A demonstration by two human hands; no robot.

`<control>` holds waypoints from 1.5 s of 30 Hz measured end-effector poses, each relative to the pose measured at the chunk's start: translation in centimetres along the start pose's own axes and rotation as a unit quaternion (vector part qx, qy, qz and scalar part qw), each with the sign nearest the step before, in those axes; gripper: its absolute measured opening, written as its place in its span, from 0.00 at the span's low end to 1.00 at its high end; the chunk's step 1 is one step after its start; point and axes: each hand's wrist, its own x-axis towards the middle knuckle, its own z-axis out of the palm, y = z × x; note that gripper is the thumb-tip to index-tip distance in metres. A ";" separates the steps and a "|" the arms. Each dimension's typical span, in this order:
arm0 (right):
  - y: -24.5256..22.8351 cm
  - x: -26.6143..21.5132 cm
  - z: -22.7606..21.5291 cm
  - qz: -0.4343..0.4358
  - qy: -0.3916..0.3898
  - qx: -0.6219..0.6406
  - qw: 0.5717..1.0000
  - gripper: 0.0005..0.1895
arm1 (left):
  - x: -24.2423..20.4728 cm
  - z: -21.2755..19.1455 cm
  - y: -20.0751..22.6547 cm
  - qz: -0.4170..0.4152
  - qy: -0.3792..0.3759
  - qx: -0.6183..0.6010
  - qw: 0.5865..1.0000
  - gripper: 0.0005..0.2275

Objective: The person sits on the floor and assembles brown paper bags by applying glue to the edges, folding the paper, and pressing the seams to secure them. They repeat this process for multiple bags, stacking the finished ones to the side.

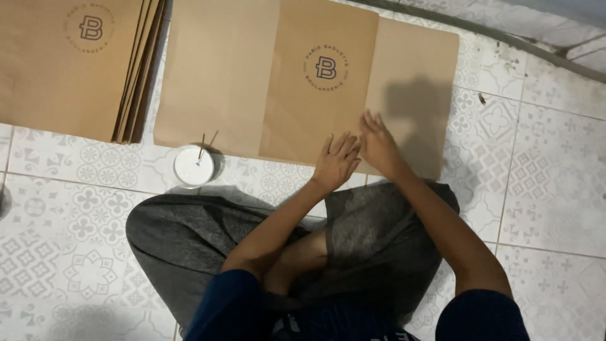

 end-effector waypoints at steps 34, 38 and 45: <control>9.7 13.3 5.4 0.192 -0.137 -0.178 0.955 0.32 | -0.3 -2.7 1.0 -0.016 -0.189 -0.033 0.981 0.24; 13.3 15.7 7.6 0.093 0.086 -0.237 0.963 0.28 | -1.1 -1.7 1.2 -0.001 -0.007 -0.055 0.998 0.29; 16.8 18.2 7.9 0.010 0.271 -0.215 0.938 0.25 | -1.2 -2.0 1.1 0.002 0.024 -0.047 0.999 0.25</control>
